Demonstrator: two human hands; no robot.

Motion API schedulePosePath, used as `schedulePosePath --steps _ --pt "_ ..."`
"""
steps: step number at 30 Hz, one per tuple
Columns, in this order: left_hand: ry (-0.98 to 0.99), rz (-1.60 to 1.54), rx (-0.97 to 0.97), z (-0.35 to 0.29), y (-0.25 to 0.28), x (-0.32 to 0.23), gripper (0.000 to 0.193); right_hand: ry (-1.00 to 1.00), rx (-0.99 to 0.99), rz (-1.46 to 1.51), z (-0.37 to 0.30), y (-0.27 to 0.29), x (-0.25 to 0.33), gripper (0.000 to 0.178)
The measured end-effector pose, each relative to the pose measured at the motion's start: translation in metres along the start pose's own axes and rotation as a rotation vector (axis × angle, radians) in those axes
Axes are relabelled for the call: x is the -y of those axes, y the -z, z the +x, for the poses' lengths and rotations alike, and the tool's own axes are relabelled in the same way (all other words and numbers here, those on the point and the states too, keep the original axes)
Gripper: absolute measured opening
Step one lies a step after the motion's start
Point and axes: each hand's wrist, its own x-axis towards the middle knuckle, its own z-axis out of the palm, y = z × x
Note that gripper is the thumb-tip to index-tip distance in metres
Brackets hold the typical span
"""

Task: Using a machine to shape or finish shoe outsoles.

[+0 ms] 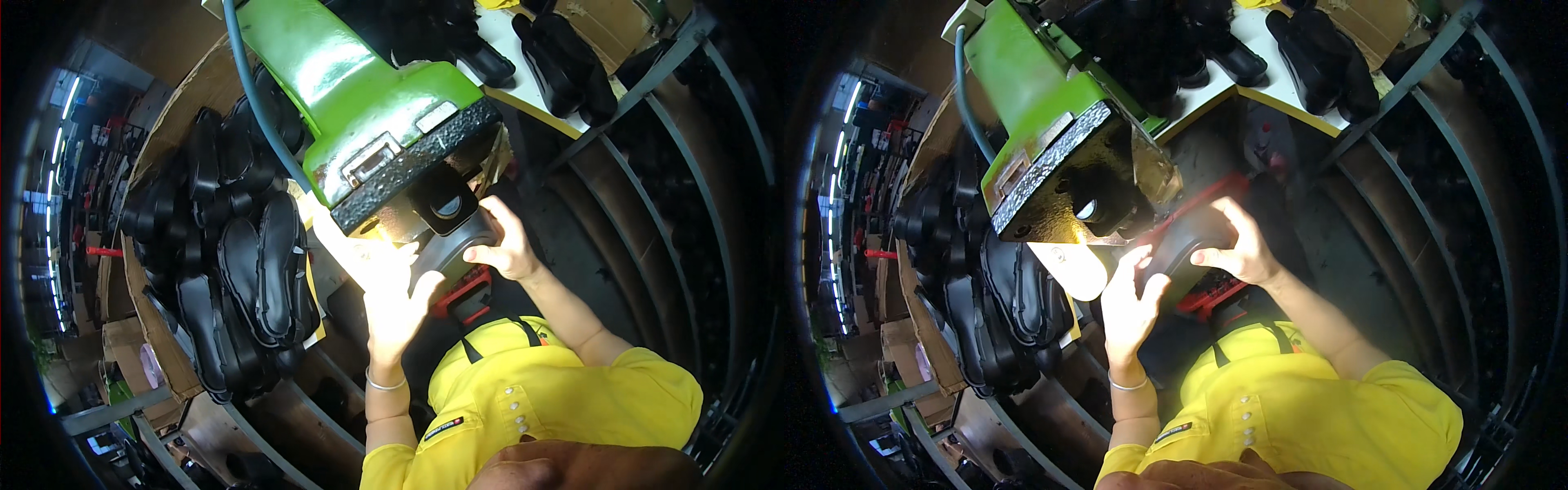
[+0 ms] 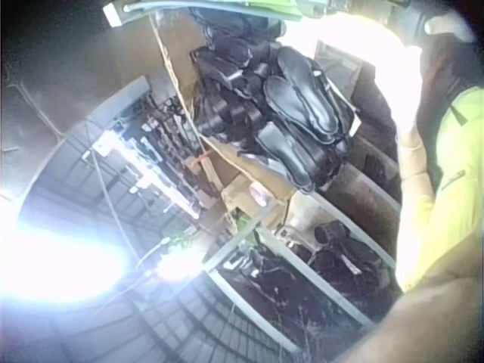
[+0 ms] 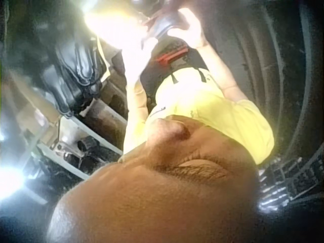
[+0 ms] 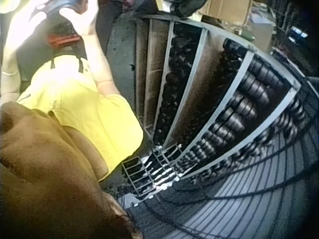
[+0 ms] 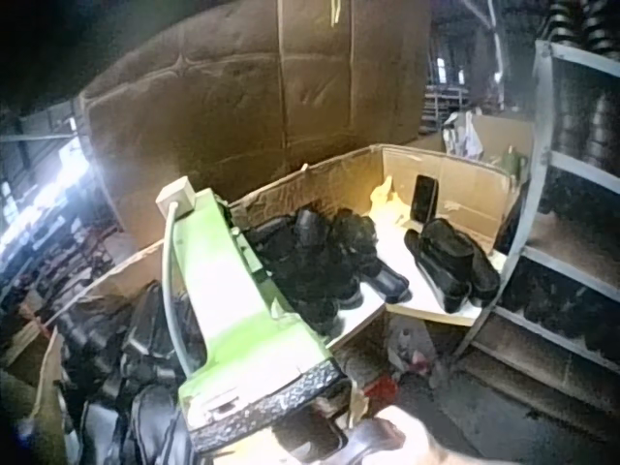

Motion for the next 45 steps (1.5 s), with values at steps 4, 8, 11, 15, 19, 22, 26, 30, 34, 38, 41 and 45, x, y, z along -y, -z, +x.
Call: schedulePosePath --steps 4,8,11,15,19,22,26,30,34,38,41,45 --pt "-0.033 0.222 -0.017 0.009 0.004 -0.014 0.045 0.058 -0.024 0.047 0.001 -0.011 -0.005 0.048" --pt "-0.156 0.317 -0.103 0.014 0.007 -0.015 0.043 0.093 -0.055 0.028 0.004 -0.015 -0.004 0.048" --pt "-0.144 0.322 -0.112 0.014 0.008 -0.014 0.043 0.081 -0.046 0.024 0.007 -0.020 0.002 0.049" --pt "-0.033 0.164 -0.107 0.005 0.003 -0.009 0.040 0.043 -0.035 -0.057 0.006 -0.018 0.000 0.051" --pt "0.272 -0.124 -0.138 -0.017 -0.010 -0.003 0.035 0.013 -0.037 -0.074 0.006 -0.023 0.001 0.060" --pt "0.280 -0.165 -0.222 -0.037 -0.040 0.010 0.030 0.014 -0.035 -0.128 0.004 -0.018 -0.002 0.067" --pt "0.333 -0.449 -0.394 -0.055 -0.073 0.016 0.032 0.027 -0.014 -0.253 0.006 -0.024 -0.006 0.072" --pt "0.257 -0.527 -0.570 -0.051 -0.096 0.018 0.038 0.188 -0.025 -0.421 0.006 -0.038 -0.006 0.072" --pt "0.241 -0.512 -0.595 -0.054 -0.112 0.001 0.046 0.232 -0.026 -0.624 -0.001 -0.030 0.026 0.064" --pt "0.153 -0.463 -0.615 -0.058 -0.110 -0.008 0.035 0.411 0.284 -0.815 -0.011 0.004 0.091 0.057" --pt "0.202 -0.465 -0.310 -0.088 -0.089 0.031 0.009 0.682 -0.022 -1.001 -0.042 0.054 0.169 0.043" --pt "0.290 -0.549 -0.119 -0.135 -0.070 0.059 0.035 0.991 -0.415 -1.345 -0.020 0.129 0.212 0.033"
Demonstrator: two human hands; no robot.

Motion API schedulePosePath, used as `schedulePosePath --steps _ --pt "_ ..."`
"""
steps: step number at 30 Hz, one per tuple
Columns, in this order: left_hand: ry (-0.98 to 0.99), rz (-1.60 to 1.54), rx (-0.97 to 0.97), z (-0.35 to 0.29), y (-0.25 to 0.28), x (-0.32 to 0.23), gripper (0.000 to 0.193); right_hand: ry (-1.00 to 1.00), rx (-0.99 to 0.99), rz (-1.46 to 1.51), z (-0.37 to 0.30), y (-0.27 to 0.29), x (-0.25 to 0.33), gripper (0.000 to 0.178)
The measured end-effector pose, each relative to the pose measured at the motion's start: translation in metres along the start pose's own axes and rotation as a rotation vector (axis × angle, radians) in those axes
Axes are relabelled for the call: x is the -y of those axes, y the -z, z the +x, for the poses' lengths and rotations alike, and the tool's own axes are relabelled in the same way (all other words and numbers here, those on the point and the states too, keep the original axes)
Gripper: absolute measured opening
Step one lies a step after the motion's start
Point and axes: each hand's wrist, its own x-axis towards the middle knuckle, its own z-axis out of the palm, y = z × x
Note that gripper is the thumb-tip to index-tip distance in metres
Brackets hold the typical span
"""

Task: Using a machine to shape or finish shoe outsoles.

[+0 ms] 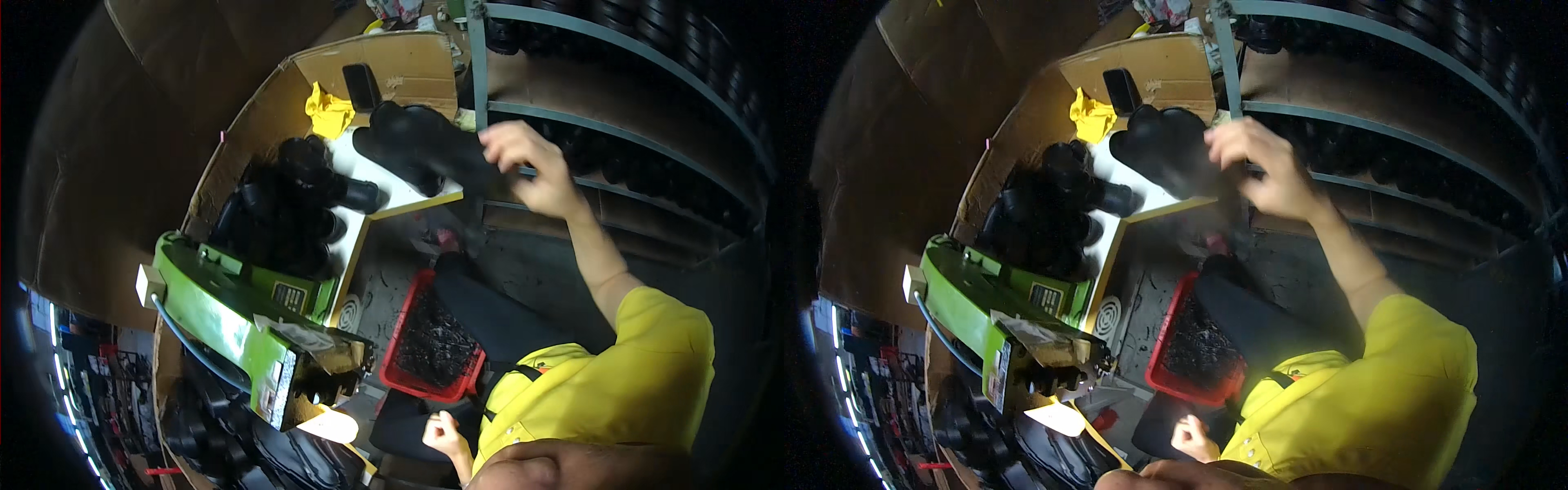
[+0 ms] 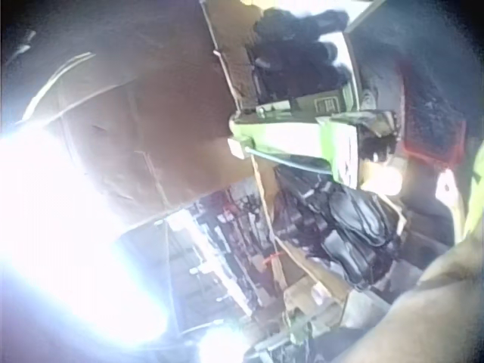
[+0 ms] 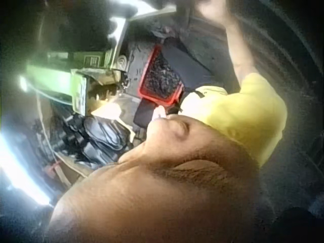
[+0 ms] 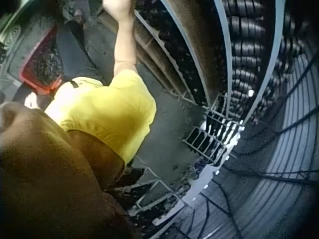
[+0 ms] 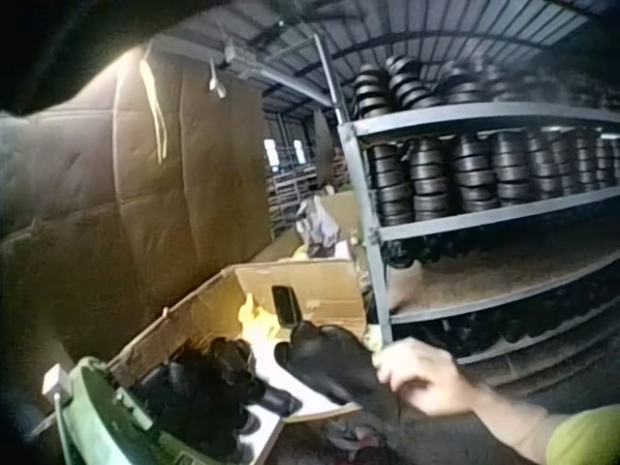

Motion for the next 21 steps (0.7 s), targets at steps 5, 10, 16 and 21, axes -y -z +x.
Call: schedulePosePath --steps 5,10,16,21 --pt "-0.041 0.122 0.379 -0.030 0.027 -0.002 0.045 -0.026 -0.101 -0.263 -0.025 -0.036 -0.155 0.035" --pt "0.061 0.136 0.366 -0.011 0.003 -0.022 0.043 -0.084 0.228 -0.232 -0.072 -0.072 -0.199 0.035" --pt "0.125 0.136 0.276 0.005 -0.011 -0.030 0.040 0.024 0.145 -0.315 -0.038 -0.106 -0.113 0.021" --pt "0.139 0.122 0.235 0.008 -0.013 -0.033 0.038 -0.015 0.238 -0.182 -0.038 -0.226 -0.085 0.020"
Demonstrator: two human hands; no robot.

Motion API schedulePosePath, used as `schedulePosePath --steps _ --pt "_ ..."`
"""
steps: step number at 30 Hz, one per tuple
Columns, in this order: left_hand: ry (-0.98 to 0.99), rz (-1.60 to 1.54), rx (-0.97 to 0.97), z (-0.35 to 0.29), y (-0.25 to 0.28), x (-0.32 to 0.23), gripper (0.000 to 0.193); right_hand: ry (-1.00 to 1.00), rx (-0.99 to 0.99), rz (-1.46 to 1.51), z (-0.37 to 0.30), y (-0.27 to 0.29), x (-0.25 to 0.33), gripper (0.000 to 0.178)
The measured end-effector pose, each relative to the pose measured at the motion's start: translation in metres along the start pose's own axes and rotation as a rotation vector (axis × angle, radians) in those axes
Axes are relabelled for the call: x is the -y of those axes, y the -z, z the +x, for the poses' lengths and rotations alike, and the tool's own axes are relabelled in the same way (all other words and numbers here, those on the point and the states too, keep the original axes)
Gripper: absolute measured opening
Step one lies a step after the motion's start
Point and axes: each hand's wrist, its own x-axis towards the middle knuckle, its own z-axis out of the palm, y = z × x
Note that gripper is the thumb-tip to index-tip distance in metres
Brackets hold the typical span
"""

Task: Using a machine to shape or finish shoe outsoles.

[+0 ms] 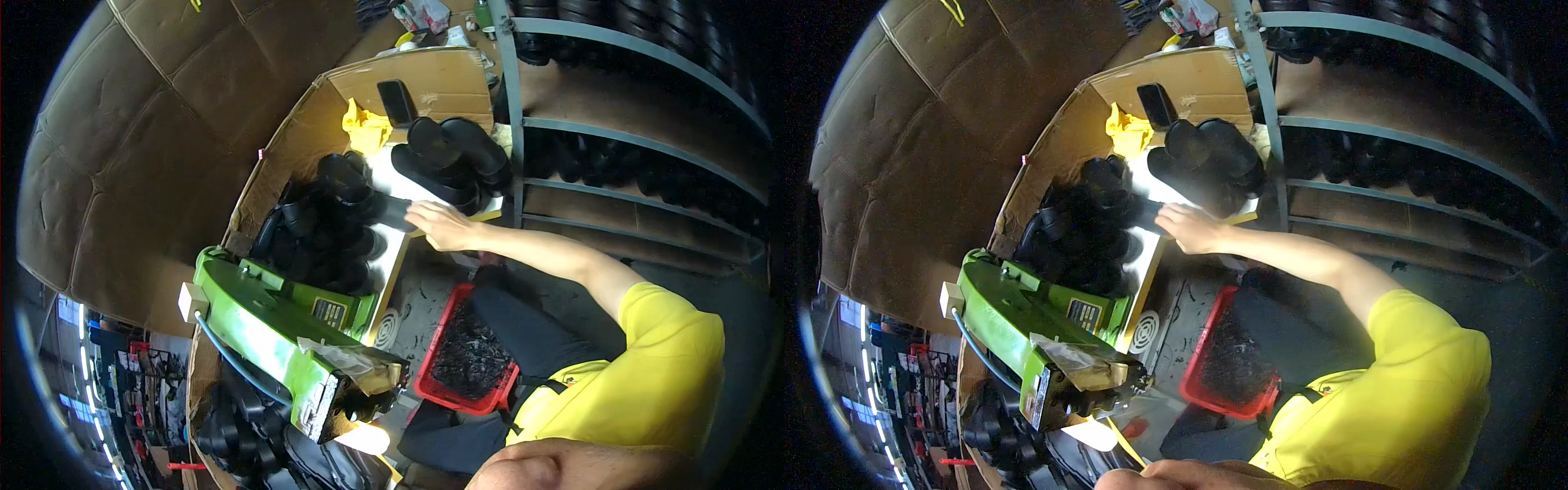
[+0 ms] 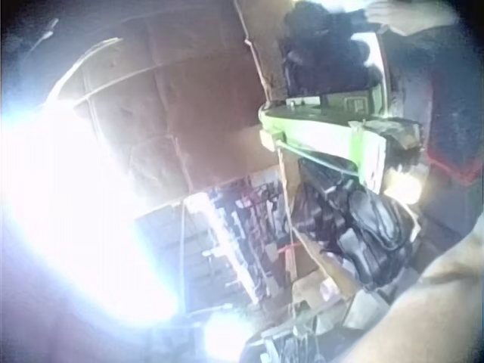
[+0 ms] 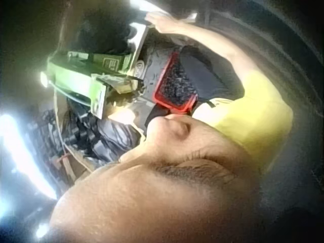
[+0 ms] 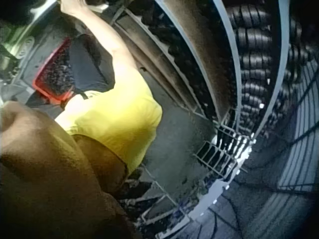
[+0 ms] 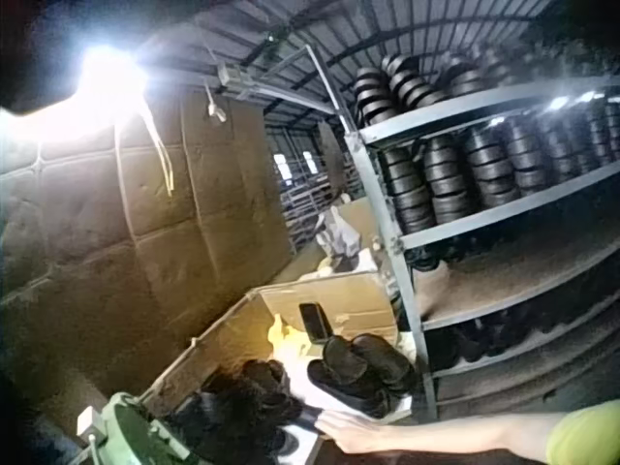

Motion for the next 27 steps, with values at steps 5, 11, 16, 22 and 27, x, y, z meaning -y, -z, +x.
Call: schedulePosePath --steps 5,11,16,22,27 --pt "0.004 -0.012 -0.019 0.000 0.001 -0.003 0.036 0.016 0.053 -0.394 -0.008 -0.067 -0.030 0.012" --pt "0.029 -0.056 -0.123 -0.001 0.006 -0.005 0.034 0.182 0.094 -0.144 -0.012 -0.013 0.025 0.007" --pt "0.031 -0.096 -0.155 0.003 0.007 -0.017 0.032 -0.093 0.299 0.111 -0.021 0.007 0.009 0.024" --pt "0.084 -0.218 -0.259 0.006 -0.013 -0.052 0.030 -0.045 0.466 0.176 0.038 0.097 0.062 0.028" --pt "-0.353 0.067 -0.025 0.061 -0.048 -0.083 0.094 0.358 0.620 0.418 -0.003 0.172 0.125 0.021"
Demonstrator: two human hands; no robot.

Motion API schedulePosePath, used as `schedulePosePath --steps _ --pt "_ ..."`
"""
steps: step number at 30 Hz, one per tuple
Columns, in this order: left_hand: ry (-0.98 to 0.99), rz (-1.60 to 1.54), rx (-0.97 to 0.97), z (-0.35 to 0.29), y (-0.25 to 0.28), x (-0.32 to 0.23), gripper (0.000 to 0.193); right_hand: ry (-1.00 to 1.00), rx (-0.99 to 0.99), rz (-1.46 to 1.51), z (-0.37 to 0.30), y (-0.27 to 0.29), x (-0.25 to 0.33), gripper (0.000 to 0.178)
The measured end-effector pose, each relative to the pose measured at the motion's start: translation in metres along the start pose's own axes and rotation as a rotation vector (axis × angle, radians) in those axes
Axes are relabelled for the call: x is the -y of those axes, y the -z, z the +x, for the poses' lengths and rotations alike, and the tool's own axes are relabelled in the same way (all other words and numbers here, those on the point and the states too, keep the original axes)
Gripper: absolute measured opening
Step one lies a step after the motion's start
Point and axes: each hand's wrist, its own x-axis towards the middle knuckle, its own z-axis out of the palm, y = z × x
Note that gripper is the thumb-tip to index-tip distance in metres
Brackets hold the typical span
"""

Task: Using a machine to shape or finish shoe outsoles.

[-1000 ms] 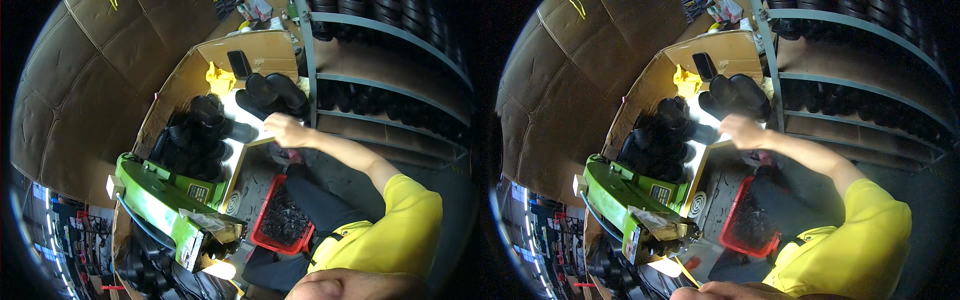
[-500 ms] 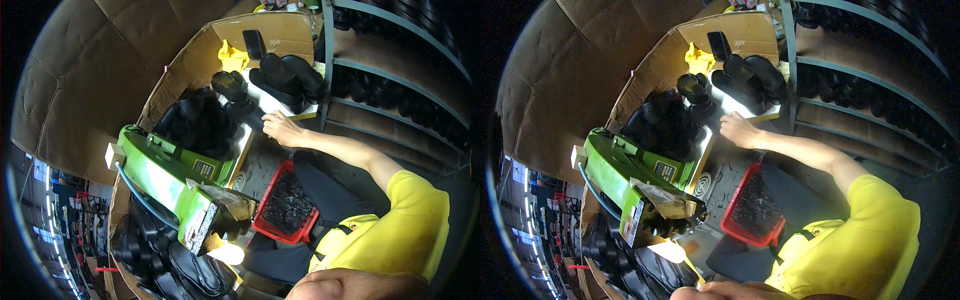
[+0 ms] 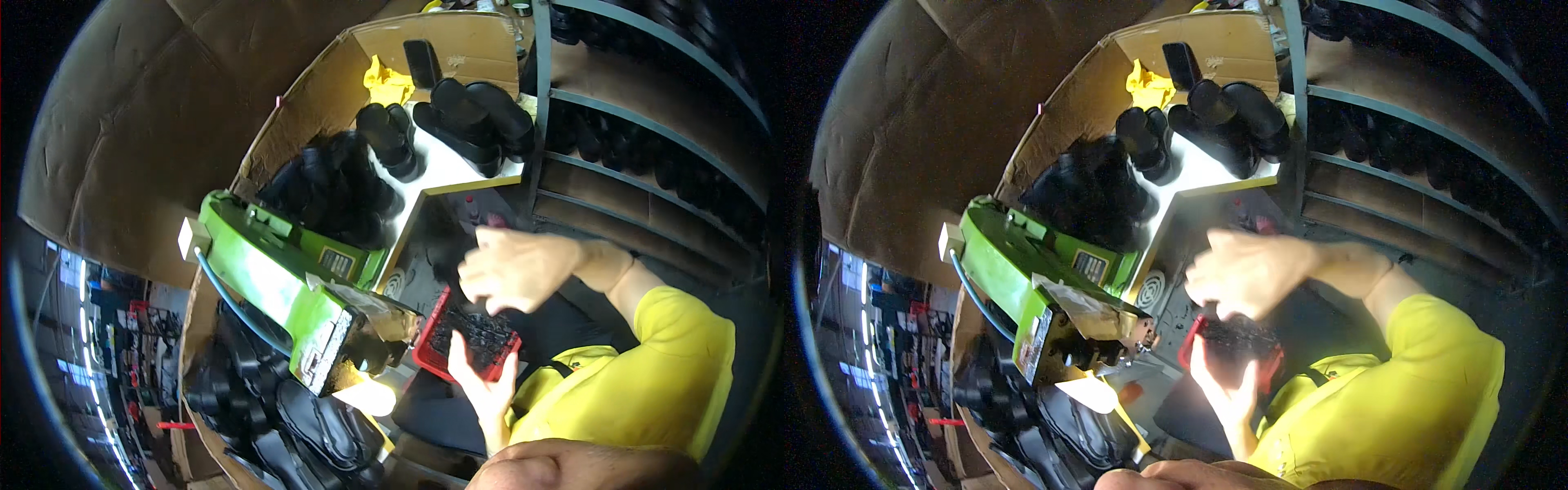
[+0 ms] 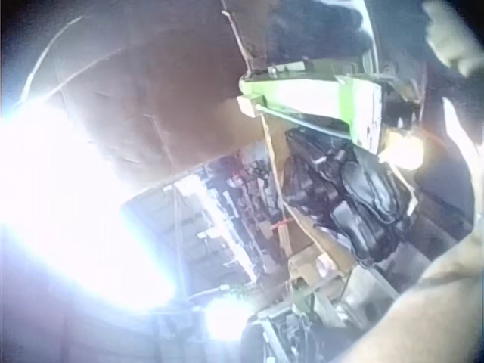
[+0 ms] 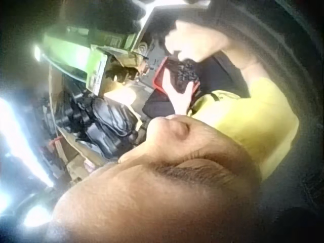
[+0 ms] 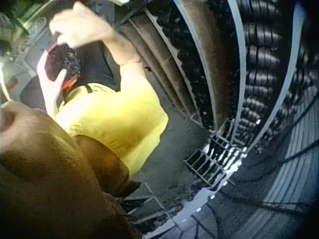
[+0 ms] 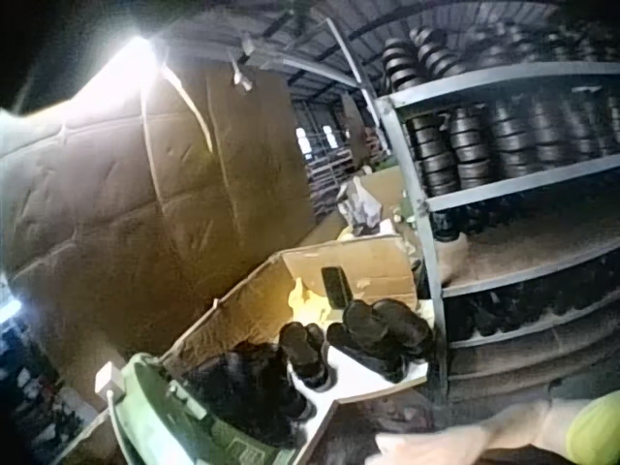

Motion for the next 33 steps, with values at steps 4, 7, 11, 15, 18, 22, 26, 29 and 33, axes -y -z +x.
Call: schedulePosePath --steps 4,7,11,15,18,22,26,29,33 --pt "0.164 -0.357 -0.051 0.015 -0.008 0.030 0.070 -0.260 0.028 0.765 -0.008 -0.041 0.019 0.027" --pt "0.440 -0.254 -0.052 0.037 0.003 0.009 0.043 -0.548 -0.243 1.133 -0.035 -0.089 0.000 0.053" --pt "0.258 -0.248 -0.122 0.045 0.018 0.032 0.045 -0.621 0.036 1.594 -0.075 -0.188 -0.006 0.061" --pt "0.274 -0.095 -0.072 0.059 0.027 0.032 0.037 -0.787 0.039 1.692 -0.088 -0.257 0.029 0.048" --pt "0.275 -0.180 -0.121 0.053 0.028 0.027 0.034 -0.821 -0.020 1.915 -0.097 -0.273 0.040 0.042" --pt "0.230 -0.383 -0.251 0.040 0.020 0.022 0.039 -0.871 -0.084 1.949 -0.107 -0.262 0.043 0.039" --pt "0.216 -0.412 -0.322 0.033 0.021 0.020 0.043 -0.974 -0.553 1.863 -0.146 -0.286 0.022 0.043" --pt "0.185 -0.248 -0.332 0.035 0.027 0.018 0.046 -0.926 -0.865 1.919 -0.134 -0.248 0.004 0.049" --pt "0.161 -0.120 -0.403 0.032 0.030 0.029 0.048 -0.788 -0.954 1.737 -0.104 -0.197 -0.033 0.046"
